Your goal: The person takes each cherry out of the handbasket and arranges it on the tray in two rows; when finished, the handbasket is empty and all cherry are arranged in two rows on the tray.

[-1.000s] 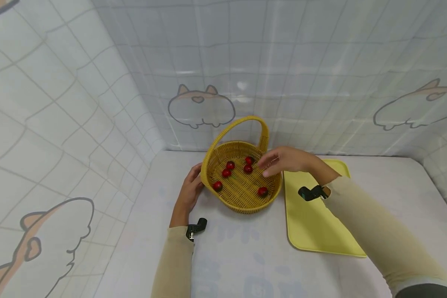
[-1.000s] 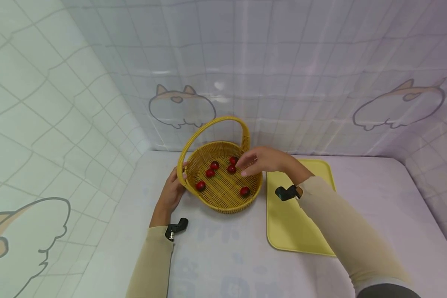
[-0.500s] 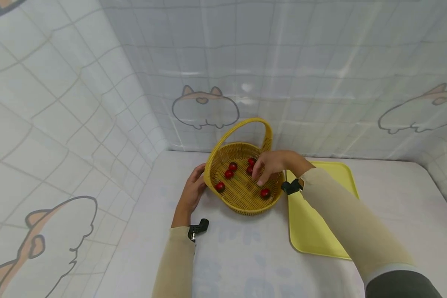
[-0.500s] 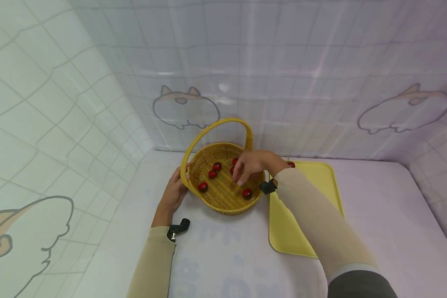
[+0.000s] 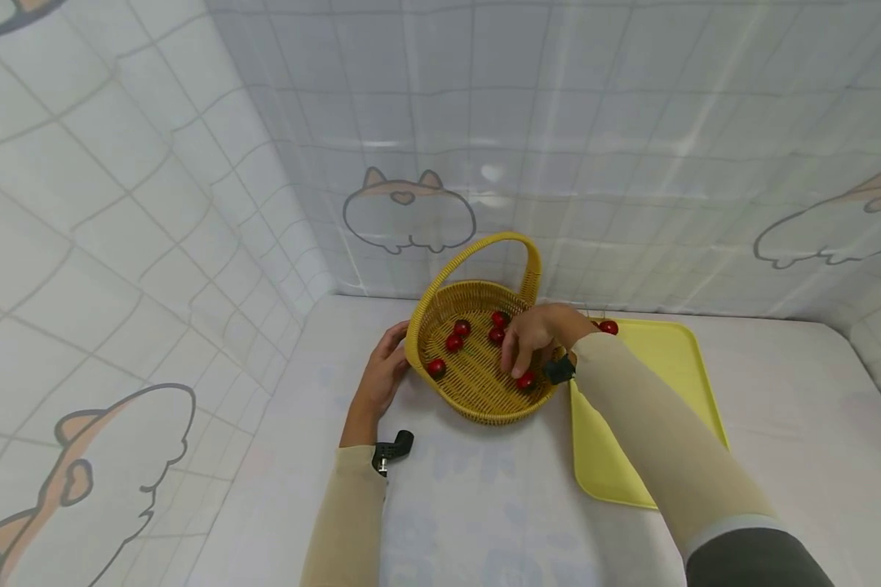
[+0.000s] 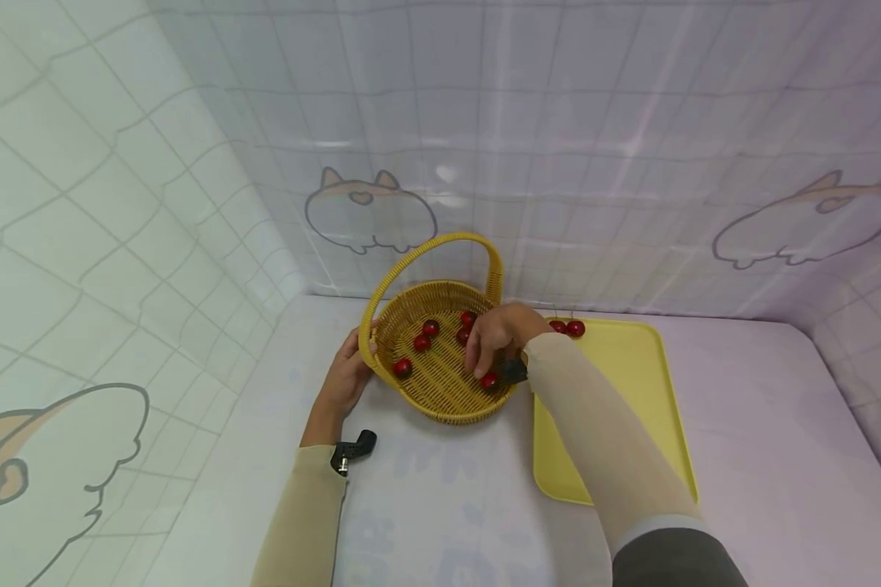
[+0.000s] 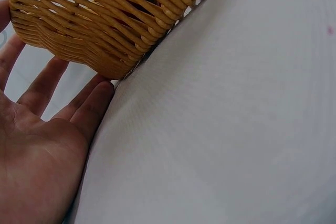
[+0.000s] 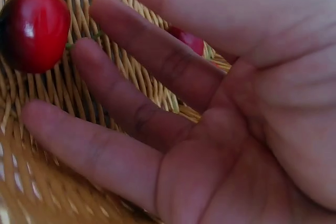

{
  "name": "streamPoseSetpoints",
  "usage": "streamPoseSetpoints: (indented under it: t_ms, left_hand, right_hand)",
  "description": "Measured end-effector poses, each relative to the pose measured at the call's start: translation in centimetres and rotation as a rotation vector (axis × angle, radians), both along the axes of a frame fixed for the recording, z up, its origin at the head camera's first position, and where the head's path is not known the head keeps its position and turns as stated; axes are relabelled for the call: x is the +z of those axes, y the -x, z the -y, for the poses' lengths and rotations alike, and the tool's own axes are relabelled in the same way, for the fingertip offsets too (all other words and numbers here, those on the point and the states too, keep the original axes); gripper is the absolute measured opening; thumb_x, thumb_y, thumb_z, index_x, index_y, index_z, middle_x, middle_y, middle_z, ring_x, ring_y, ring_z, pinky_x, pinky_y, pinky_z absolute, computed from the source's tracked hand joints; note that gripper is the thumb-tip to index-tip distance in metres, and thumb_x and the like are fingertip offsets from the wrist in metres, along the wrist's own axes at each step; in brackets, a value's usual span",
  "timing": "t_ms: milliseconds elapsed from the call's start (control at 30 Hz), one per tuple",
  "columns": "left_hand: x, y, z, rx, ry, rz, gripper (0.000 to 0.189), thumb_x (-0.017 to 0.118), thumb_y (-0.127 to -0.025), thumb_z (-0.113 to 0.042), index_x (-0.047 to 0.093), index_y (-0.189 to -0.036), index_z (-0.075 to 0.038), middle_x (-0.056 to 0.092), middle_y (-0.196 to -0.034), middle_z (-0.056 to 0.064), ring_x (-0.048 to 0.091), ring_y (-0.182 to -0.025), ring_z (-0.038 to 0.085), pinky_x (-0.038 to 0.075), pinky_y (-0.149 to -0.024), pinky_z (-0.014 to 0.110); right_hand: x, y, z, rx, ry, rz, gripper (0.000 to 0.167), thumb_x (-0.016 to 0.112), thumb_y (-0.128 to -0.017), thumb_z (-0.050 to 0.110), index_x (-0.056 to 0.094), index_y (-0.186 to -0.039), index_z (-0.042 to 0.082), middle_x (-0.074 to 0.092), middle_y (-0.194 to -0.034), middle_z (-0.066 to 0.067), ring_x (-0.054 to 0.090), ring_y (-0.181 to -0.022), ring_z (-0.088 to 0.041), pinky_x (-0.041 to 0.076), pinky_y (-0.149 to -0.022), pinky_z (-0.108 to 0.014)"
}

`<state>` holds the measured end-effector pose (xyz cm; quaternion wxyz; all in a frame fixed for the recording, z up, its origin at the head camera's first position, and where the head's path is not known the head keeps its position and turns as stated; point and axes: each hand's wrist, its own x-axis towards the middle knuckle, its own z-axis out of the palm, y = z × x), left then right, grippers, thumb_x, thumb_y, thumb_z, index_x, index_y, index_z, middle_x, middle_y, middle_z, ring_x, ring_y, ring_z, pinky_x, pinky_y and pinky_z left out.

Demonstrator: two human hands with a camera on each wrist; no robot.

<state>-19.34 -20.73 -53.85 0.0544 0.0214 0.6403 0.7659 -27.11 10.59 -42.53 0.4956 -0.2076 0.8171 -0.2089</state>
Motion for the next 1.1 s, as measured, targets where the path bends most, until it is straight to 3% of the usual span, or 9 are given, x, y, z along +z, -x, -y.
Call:
streamPoseSetpoints:
  t_ms: [133,467,667,867,1100]
  left_hand:
    - [0.0,0.0,-0.1,-0.001,0.002,-0.002,0.047,0.065,-0.099,-0.021,0.053,-0.145,-0.021,0.043,-0.157,0.0,0.049,-0.139,0.027,0.045,-0.108,0.031]
    - [-0.1,0.0,-0.3,-0.016,0.017,-0.012,0.047,0.065,-0.099,-0.023,0.054,-0.145,-0.021,0.043,-0.157,-0.001,0.044,-0.145,0.026,0.034,-0.12,0.047]
    - [-0.3,0.2,-0.3,-0.02,0.022,-0.012,0.048,0.065,-0.1,-0.024,0.053,-0.146,-0.021,0.041,-0.159,0.0,0.045,-0.143,0.022,0.037,-0.119,0.043]
    - [-0.5,0.3,-0.3,-0.026,0.021,-0.021,0.049,0.065,-0.099,-0.025,0.053,-0.146,-0.021,0.041,-0.159,0.0,0.046,-0.142,0.022,0.039,-0.117,0.041]
    - [-0.5,0.3,-0.1,-0.029,0.026,-0.027,0.049,0.065,-0.1,-0.025,0.052,-0.147,-0.021,0.04,-0.159,0.001,0.046,-0.142,0.023,0.039,-0.118,0.041]
  right_hand:
    - [-0.6,-0.1,0.2,0.013,0.008,0.023,0.025,0.079,-0.09,0.027,0.079,-0.113,0.021,0.066,-0.126,0.001,0.063,-0.115,-0.018,0.057,-0.094,-0.038]
    - [-1.9,-0.2,1.2,-0.051,0.078,0.183,0.025,0.08,-0.087,0.015,0.079,-0.112,0.011,0.071,-0.114,-0.004,0.068,-0.093,-0.017,0.059,-0.084,-0.034]
    - [-2.0,0.0,1.2,-0.056,0.075,0.206,0.023,0.08,-0.087,0.013,0.079,-0.11,0.008,0.074,-0.101,-0.005,0.068,-0.085,-0.018,0.06,-0.082,-0.034]
    - [-1.9,0.1,1.0,0.02,-0.037,0.131,0.021,0.083,-0.085,0.02,0.081,-0.106,0.018,0.077,-0.104,-0.003,0.071,-0.096,-0.017,0.055,-0.094,-0.038]
    - [-2.4,0.0,1.7,0.005,-0.061,0.19,0.019,0.083,-0.085,0.015,0.081,-0.104,0.014,0.069,-0.12,-0.001,0.066,-0.11,-0.021,0.051,-0.105,-0.04]
